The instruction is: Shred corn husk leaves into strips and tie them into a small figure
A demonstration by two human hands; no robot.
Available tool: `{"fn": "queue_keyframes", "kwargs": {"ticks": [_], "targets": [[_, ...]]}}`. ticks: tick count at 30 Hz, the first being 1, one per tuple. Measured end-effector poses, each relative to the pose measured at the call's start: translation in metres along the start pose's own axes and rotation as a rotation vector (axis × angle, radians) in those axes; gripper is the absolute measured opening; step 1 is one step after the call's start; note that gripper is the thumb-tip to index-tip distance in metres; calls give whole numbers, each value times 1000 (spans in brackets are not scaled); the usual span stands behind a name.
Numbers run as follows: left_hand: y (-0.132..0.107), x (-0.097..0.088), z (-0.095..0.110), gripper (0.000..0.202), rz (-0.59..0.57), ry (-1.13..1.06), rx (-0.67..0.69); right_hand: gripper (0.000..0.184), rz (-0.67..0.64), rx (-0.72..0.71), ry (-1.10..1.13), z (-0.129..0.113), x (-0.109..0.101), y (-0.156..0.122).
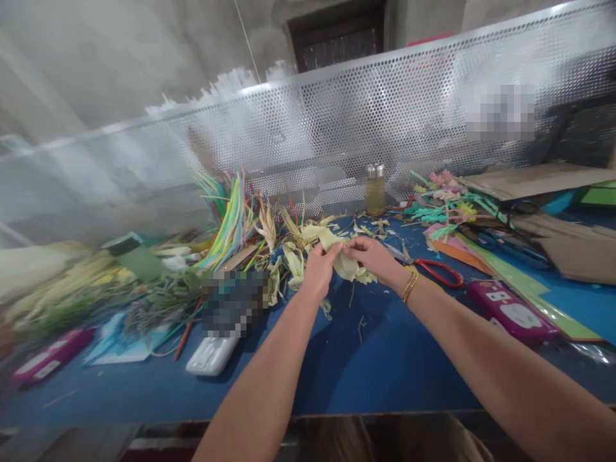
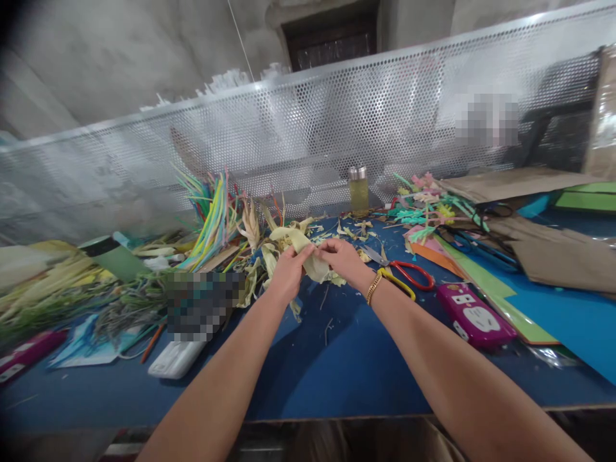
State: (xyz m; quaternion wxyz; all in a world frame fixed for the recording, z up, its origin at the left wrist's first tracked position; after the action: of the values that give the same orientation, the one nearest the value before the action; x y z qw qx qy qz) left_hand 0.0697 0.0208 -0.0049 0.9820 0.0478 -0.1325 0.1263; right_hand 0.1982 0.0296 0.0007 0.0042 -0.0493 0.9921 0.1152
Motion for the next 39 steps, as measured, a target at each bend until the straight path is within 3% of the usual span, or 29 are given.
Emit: {"fn": "queue_keyframes", "kwargs": {"ticks": [8, 14, 26, 34, 39], "targets": [[3, 0, -2, 37, -62, -90, -22, 26, 42, -4, 54, -7, -2, -1], [0, 1, -2, 41, -106, -13, -78, 25, 113, 20, 76, -1, -5, 1], [3, -1, -5, 35, -91, -8, -115, 22, 40, -80, -71, -9, -6, 2], [-5, 5, -2, 27, -209, -204, -301, 30, -49, 225, 278, 3, 3, 0], [-10, 9, 5, 17, -286, -326, -386, 17, -12, 318, 476, 4, -2, 2]]}}
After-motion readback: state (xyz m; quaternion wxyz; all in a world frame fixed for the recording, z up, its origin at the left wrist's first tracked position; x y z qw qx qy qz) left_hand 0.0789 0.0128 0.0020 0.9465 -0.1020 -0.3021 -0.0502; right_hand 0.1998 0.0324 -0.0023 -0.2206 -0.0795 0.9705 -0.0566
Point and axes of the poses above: each hand's wrist, its own y-axis towards the middle knuckle, its own x-axis out of the palm, z = x × y, the point moved 4 cm from there along y, towards the middle knuckle, and after that the axes turned 10 degrees about z, right-handed, at the moved point
